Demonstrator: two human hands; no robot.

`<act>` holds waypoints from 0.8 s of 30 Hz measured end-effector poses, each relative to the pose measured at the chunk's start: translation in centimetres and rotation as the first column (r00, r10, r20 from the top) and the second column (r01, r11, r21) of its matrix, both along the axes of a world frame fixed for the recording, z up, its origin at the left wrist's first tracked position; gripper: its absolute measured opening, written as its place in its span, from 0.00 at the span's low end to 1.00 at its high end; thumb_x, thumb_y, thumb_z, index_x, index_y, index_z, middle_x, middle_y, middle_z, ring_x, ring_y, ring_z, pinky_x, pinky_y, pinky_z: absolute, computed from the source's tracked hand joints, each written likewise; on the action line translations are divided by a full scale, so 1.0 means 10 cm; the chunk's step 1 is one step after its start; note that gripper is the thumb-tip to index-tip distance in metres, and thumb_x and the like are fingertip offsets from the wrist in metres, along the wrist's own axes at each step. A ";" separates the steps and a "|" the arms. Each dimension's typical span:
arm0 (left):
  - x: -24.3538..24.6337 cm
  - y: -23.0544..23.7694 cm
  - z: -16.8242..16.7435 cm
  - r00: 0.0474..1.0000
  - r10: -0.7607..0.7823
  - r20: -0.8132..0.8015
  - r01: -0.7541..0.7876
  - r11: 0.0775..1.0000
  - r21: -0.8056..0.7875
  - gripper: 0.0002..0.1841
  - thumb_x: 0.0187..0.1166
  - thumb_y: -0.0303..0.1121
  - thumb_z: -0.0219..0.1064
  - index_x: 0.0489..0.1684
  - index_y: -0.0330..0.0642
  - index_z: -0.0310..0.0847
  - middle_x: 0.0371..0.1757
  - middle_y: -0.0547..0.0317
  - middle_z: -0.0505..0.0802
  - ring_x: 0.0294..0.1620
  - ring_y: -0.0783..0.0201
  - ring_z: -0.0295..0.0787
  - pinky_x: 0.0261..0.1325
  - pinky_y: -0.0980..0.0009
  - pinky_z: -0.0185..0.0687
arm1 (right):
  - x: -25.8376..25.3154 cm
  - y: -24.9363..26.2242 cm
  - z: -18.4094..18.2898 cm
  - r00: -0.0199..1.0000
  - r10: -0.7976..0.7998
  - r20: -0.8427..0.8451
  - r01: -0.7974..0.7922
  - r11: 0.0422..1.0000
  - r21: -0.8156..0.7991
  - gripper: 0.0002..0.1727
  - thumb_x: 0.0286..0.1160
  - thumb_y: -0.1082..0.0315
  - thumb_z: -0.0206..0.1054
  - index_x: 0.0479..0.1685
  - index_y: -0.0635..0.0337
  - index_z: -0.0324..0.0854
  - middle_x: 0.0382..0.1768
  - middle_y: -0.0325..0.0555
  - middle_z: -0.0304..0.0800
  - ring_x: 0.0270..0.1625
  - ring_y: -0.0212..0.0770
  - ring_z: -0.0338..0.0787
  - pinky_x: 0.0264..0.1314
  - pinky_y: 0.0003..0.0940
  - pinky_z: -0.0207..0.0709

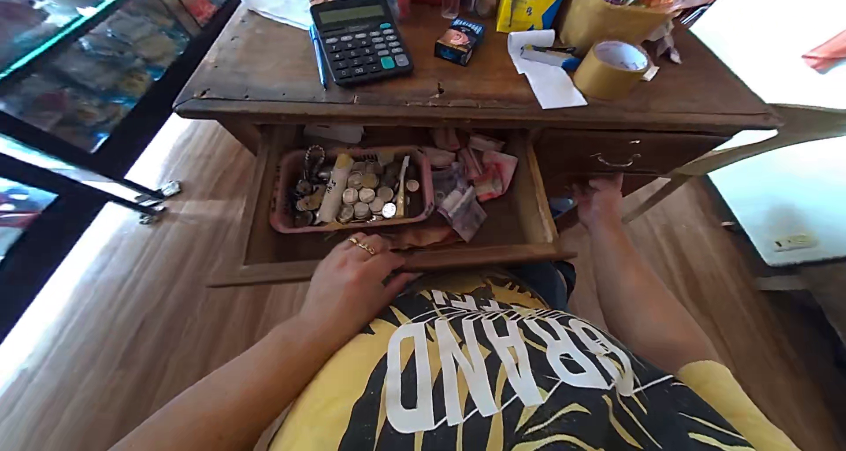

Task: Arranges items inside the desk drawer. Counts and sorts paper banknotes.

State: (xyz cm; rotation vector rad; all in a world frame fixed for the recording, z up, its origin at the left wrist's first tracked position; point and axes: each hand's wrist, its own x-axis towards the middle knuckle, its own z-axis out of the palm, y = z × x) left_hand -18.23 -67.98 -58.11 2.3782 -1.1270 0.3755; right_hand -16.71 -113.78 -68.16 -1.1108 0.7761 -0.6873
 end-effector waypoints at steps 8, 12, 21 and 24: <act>-0.12 0.04 -0.02 0.982 -0.169 -0.084 0.175 0.982 0.070 0.16 0.78 0.44 0.67 0.31 0.41 0.94 0.30 0.50 0.92 0.35 0.50 0.93 0.38 0.57 0.87 | -0.13 0.24 0.58 0.996 -0.055 -0.064 0.037 0.965 -0.258 0.45 0.74 0.76 0.58 0.94 0.52 0.41 0.77 0.54 0.71 0.62 0.43 0.86 0.55 0.38 0.86; 0.16 0.15 0.21 0.973 -0.061 -0.222 0.103 0.978 0.183 0.15 0.83 0.42 0.66 0.36 0.41 0.94 0.39 0.49 0.94 0.44 0.48 0.93 0.48 0.45 0.87 | -0.31 0.53 0.98 0.989 0.110 -0.097 -0.144 0.841 -0.521 0.37 0.75 0.71 0.60 0.88 0.61 0.55 0.84 0.52 0.64 0.75 0.40 0.79 0.67 0.34 0.82; 1.12 0.61 0.59 0.896 0.365 -0.253 -0.227 0.865 0.447 0.17 0.89 0.30 0.58 0.70 0.35 0.83 0.72 0.34 0.84 0.75 0.34 0.78 0.76 0.33 0.68 | -0.07 1.59 1.68 0.384 0.602 -0.700 -0.880 0.009 -0.475 0.17 0.88 0.64 0.61 0.69 0.57 0.83 0.58 0.49 0.92 0.56 0.41 0.92 0.63 0.47 0.84; 1.30 0.56 0.59 0.894 0.374 -0.248 -0.224 0.850 0.476 0.18 0.90 0.28 0.56 0.72 0.37 0.82 0.74 0.37 0.84 0.79 0.37 0.76 0.80 0.36 0.65 | 0.29 1.85 1.49 0.211 0.467 -0.859 -0.943 -0.135 -0.305 0.24 0.90 0.54 0.59 0.76 0.57 0.79 0.55 0.54 0.93 0.53 0.50 0.93 0.62 0.58 0.81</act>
